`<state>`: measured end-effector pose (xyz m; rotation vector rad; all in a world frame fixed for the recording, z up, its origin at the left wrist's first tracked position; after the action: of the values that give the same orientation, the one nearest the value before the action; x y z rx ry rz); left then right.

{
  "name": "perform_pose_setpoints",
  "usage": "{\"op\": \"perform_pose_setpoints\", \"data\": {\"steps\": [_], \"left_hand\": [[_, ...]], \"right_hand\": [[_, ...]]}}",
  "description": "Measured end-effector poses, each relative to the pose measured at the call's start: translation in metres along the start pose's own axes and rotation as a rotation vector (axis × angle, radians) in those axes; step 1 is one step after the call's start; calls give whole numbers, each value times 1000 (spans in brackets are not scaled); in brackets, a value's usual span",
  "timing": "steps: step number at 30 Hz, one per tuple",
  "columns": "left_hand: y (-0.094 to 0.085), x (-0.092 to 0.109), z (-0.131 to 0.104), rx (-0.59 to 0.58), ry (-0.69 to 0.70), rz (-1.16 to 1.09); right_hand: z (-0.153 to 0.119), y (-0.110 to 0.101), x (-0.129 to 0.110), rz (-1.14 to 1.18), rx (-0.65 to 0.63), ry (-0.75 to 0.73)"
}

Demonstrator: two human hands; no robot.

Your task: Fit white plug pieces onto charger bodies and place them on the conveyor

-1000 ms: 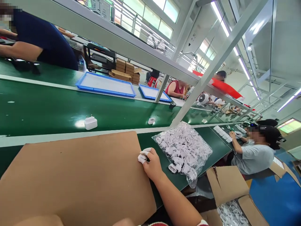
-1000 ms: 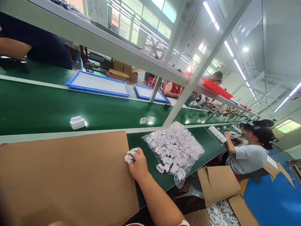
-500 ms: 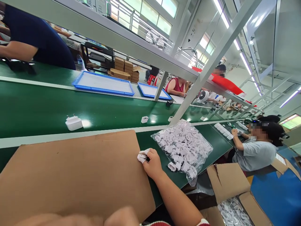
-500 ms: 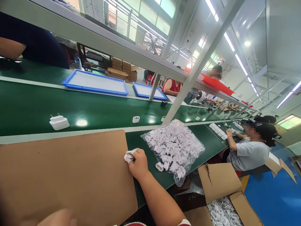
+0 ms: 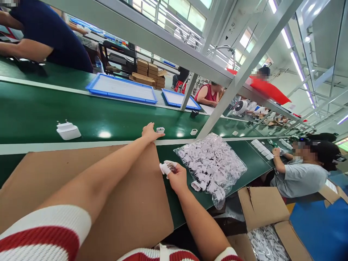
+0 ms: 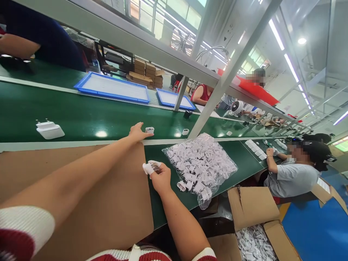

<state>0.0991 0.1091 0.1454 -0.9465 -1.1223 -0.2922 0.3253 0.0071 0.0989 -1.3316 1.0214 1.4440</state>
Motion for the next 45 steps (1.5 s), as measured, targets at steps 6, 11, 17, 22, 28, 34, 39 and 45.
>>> {"op": "perform_pose_setpoints", "data": {"steps": [6,11,17,22,28,34,39,45], "left_hand": [[6,-9,-8,0,10,104],[-34,-29,-76,-91,231,65],[-90,-64,-184,-257,374,82],[-101,-76,-204,-288,419,57],[-93,-87,-193,-305,462,-60],[-93,-91,-194,-302,474,-50],[-94,-91,-194,-290,472,-68],[-91,-91,-192,-288,462,-70]], "right_hand": [[4,-7,-2,290,22,233],[2,-9,-3,302,19,211],[-11,-3,-11,-29,14,-21],[-33,18,-29,-405,-228,-452],[-39,40,-37,-750,-452,-727],[-34,48,-37,-859,-506,-766],[-26,52,-45,-967,-581,-723],[-22,57,-40,-962,-509,-657]]}}
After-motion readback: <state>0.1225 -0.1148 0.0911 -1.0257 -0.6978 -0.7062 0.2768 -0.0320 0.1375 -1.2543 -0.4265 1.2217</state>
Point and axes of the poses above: each hand's wrist, its own z-axis towards the middle knuckle, its own y-axis out of the palm, x = y × z, the point moved 2 cm from there along z, towards the middle knuckle, and after that the axes turned 5 degrees about x, right-handed, at the moved point
